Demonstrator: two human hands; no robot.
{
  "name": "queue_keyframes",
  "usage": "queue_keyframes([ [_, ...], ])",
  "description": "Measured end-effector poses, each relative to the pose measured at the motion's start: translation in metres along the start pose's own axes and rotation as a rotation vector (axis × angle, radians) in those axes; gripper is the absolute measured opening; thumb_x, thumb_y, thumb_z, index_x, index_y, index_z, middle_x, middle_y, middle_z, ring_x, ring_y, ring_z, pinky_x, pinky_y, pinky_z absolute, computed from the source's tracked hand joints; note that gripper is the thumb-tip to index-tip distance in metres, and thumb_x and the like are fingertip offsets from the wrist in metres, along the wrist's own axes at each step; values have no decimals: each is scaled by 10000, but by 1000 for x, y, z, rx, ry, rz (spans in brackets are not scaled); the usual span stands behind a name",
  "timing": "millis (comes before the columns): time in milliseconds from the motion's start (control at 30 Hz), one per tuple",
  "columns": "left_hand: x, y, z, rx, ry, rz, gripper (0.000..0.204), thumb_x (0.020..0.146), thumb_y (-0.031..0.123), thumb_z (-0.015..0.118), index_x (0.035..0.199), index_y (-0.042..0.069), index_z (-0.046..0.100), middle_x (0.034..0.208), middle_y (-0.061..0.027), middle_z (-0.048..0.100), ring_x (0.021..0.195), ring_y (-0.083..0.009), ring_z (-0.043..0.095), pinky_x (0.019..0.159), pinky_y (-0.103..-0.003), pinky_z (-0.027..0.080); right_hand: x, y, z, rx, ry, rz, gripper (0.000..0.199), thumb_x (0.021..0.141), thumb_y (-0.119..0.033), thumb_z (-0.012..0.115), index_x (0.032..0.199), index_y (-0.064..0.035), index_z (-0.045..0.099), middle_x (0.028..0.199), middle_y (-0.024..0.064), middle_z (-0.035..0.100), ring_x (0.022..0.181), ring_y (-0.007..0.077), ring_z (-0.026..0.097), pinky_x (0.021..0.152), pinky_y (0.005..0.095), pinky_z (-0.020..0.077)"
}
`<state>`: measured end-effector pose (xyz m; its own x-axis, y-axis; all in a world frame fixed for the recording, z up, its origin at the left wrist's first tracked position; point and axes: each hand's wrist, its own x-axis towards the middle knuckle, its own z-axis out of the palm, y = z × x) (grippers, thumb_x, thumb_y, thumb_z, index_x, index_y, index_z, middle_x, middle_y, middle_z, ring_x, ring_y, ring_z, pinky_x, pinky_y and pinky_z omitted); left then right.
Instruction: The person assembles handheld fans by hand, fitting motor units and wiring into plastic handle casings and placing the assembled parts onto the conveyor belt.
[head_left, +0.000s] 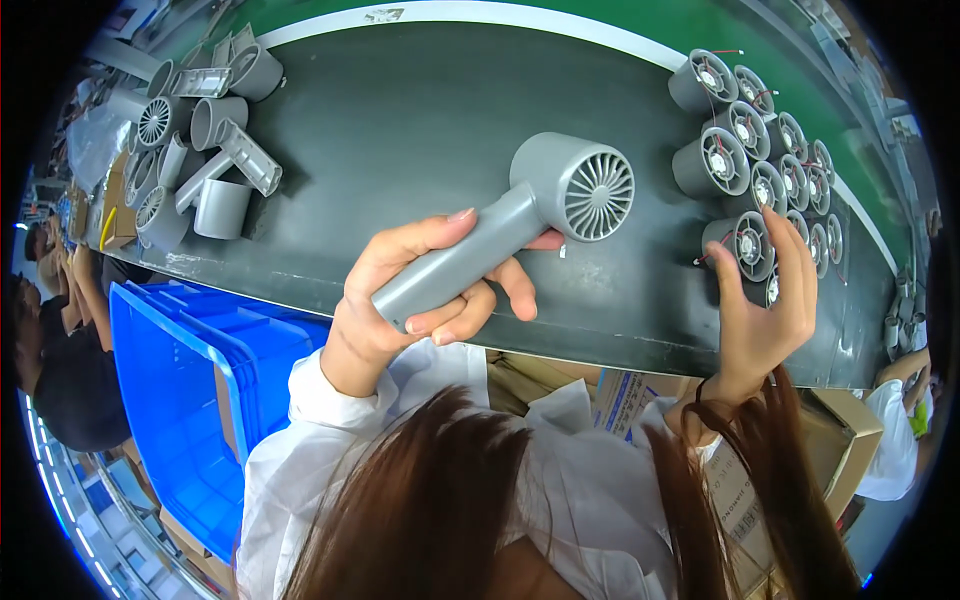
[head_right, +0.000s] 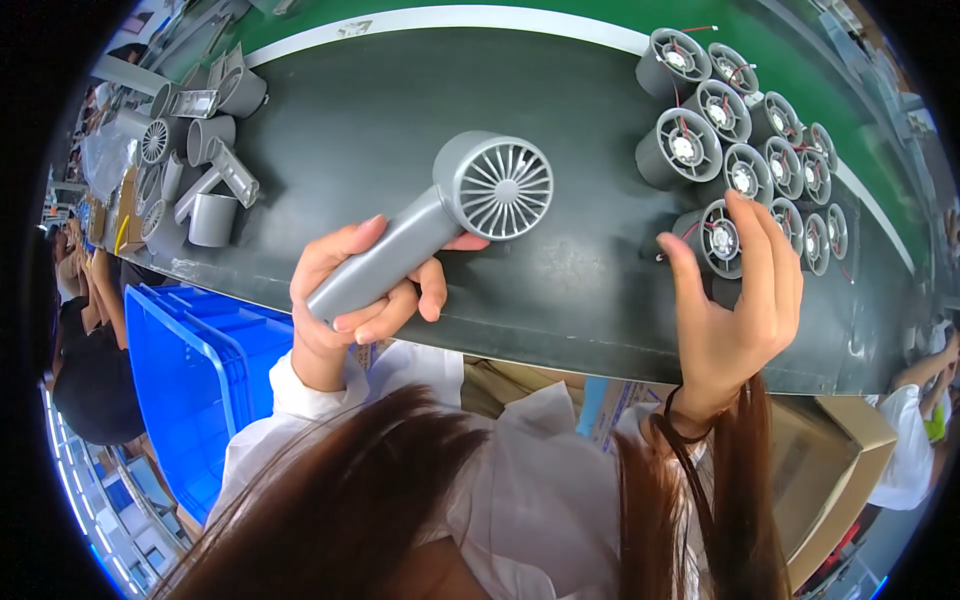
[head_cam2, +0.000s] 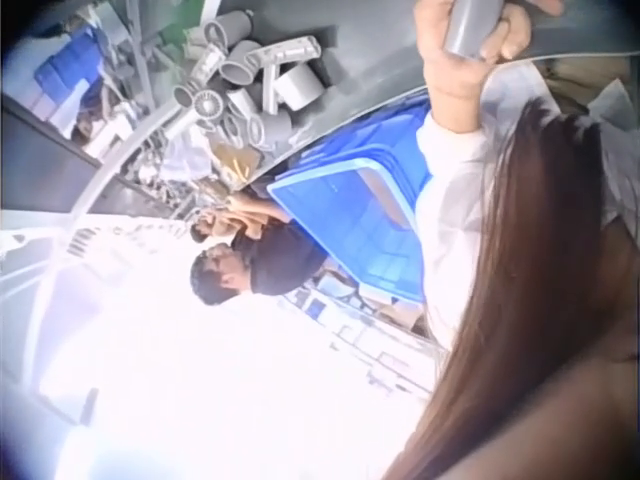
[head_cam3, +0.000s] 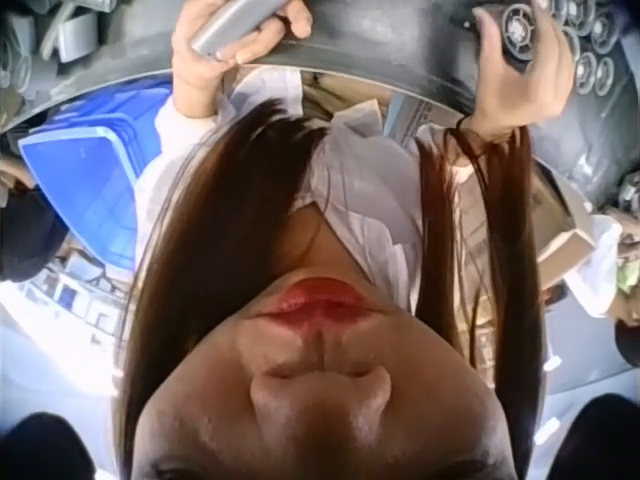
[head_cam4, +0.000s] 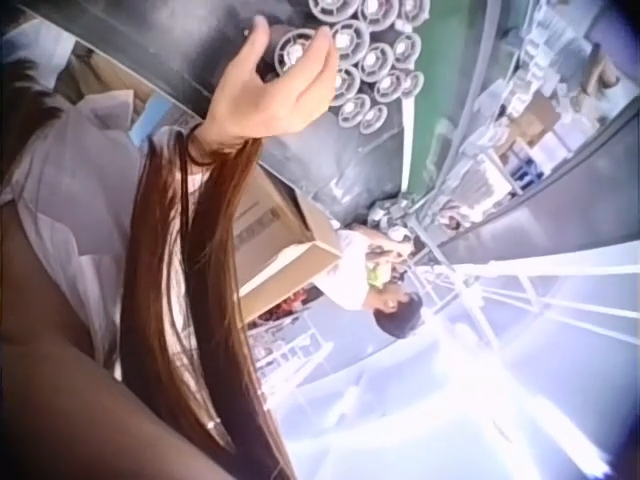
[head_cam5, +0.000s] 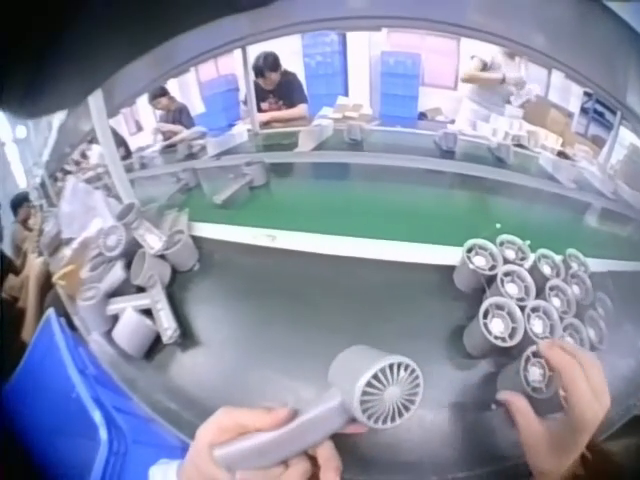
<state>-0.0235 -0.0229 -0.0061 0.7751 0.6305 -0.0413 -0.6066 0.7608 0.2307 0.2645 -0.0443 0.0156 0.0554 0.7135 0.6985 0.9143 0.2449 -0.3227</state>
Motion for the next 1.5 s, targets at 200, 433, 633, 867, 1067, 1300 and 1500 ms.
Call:
queue_keyframes([
  [200, 4, 14, 13, 538, 166, 31, 575, 928, 294, 444, 1245, -185, 445, 876, -277, 646, 448, -129, 495, 435, -217, 405, -6, 16, -6, -227, -280, -19, 590, 646, -82, 793, 1204, -82, 601, 1214, 106, 563, 1090, 314, 503, 937, 401, 404],
  [433, 5, 18, 5, 805, 316, 101, 577, 843, 305, 543, 1198, -150, 508, 860, -206, 657, 751, -174, 609, 727, -230, 474, -3, 8, -7, -88, -315, -5, 591, 590, -11, 781, 1160, -80, 636, 1252, 117, 539, 1007, 301, 524, 868, 388, 437],
  [633, 0, 5, 19, 999, 455, 201, 512, 821, 167, 606, 1222, -136, 508, 868, -164, 660, 847, -196, 631, 789, -273, 484, -10, -25, 0, 263, -401, -73, 627, 498, -26, 821, 1100, 6, 646, 1162, 165, 587, 976, 305, 557, 808, 369, 475],
  [867, -8, 13, 23, 2211, 353, 234, 662, 629, 29, 675, 1280, 54, 560, 643, -165, 507, 630, -346, 494, 577, -428, 392, -6, -18, 6, 409, -554, -23, 666, 522, 2, 789, 1163, 7, 604, 1147, 163, 592, 980, 318, 564, 863, 379, 457],
  [1067, 5, 8, 24, 2258, 204, 217, 648, 635, 47, 693, 1268, 31, 554, 695, -142, 536, 665, -323, 509, 599, -420, 420, -16, -4, -1, 321, -396, 162, 710, 506, 35, 815, 1182, 8, 600, 1076, 125, 619, 970, 246, 587, 876, 324, 454],
  [1300, 17, 5, 29, 2294, 104, 418, 608, 661, 201, 764, 1207, 4, 582, 909, -149, 604, 842, -332, 572, 713, -394, 478, -8, -23, -22, 283, -199, 74, 787, 471, -37, 894, 1183, 80, 581, 1045, 162, 593, 928, 220, 579, 814, 310, 467],
  [1500, 25, -9, 38, 2028, 10, 755, 504, 671, 315, 779, 994, -54, 662, 1030, -198, 630, 876, -328, 618, 752, -375, 498, 5, -38, -32, 323, -294, -124, 802, 480, -140, 914, 1151, 130, 567, 980, 235, 613, 868, 274, 597, 742, 333, 479],
])
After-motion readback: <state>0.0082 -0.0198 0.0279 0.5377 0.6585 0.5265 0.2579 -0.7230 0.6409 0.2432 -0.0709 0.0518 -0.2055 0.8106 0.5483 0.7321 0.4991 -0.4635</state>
